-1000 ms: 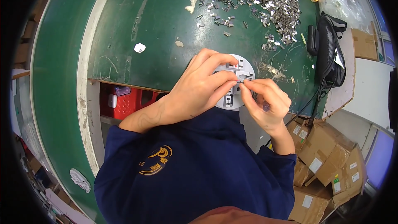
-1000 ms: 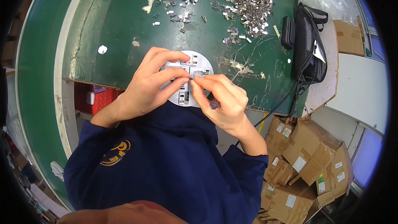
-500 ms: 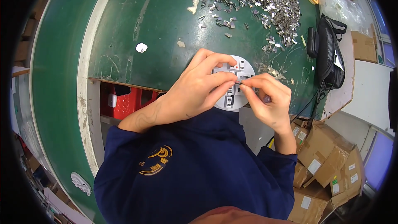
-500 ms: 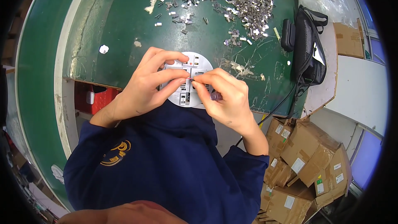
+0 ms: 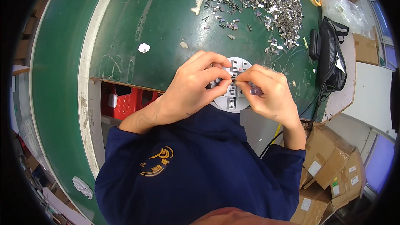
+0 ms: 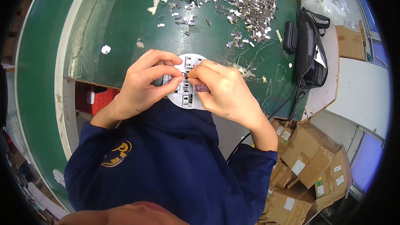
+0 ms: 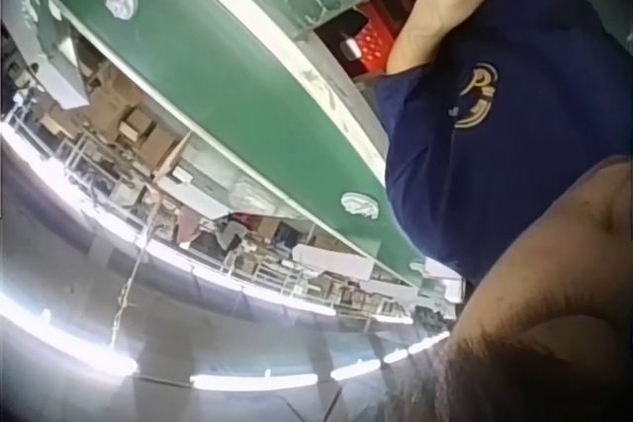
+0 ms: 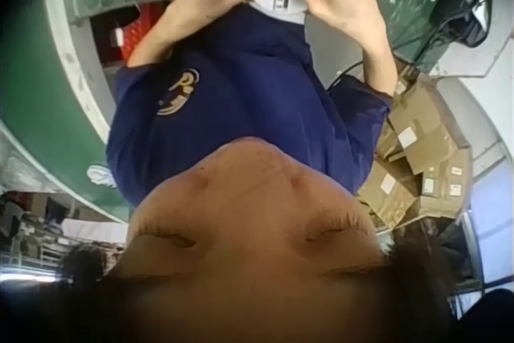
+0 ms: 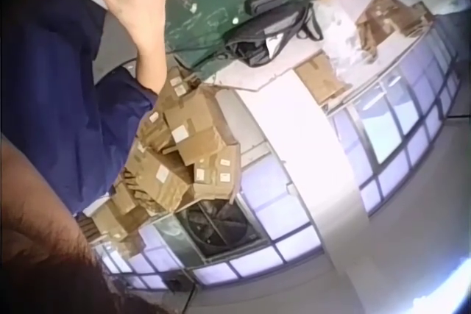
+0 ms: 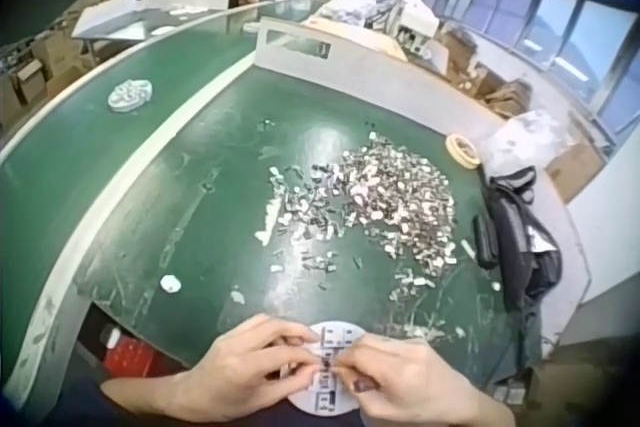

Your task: Assembling small metal components onto a circular template using a hand tool at a manufacturing workbench.

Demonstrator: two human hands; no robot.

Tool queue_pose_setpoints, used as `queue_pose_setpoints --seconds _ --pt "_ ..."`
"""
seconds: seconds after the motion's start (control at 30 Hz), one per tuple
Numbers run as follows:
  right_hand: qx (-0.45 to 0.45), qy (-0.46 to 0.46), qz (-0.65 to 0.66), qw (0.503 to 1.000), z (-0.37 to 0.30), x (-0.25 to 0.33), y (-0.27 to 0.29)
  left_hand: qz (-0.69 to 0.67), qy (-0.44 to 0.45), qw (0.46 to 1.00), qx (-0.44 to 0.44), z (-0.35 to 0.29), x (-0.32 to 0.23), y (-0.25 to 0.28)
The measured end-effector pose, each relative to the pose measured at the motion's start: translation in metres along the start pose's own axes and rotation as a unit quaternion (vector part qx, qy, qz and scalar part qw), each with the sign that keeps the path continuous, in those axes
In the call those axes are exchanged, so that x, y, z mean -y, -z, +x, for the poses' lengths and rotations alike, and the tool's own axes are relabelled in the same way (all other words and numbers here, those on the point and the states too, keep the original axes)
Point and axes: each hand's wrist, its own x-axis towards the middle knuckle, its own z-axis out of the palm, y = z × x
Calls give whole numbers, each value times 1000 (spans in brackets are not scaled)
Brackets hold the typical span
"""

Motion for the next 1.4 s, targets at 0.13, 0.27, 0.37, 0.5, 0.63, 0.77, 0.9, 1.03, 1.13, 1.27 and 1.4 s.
queue_pose_setpoints --seconds 0.13,0.27,0.37,0.5,0.63,0.77,0.9,1.03,1.13,1.27,1.4 --pt "31 -8 -26 999 10 6 2 9 -9 1000 -11 1 2 0" --pt "55 -16 -40 998 12 8 5 5 -8 1000 -17 -3 3 -2" --pt "57 -36 16 998 11 5 7 2 -6 1000 -20 -2 4 -2" --pt "32 -29 3 999 7 9 3 -1 -4 1000 -10 -2 5 -2" --pt "39 -6 -37 999 8 9 1 -2 -7 1000 -10 -1 5 -1" --pt "50 26 -51 997 6 6 -1 -1 -6 1000 -10 -3 5 -2" --pt "46 34 -49 997 4 5 -4 5 -8 1000 -8 -1 5 0" --pt "9 49 -101 994 -2 5 -12 5 -7 1000 1 -1 4 2" --pt "-6 51 8 999 3 0 -5 2 -3 1000 -5 -2 4 2" --pt "-65 -7 104 992 5 12 8 -35 17 999 29 -3 4 6" --pt "-169 87 570 800 13 11 -5 35 -36 995 83 2 -6 10"
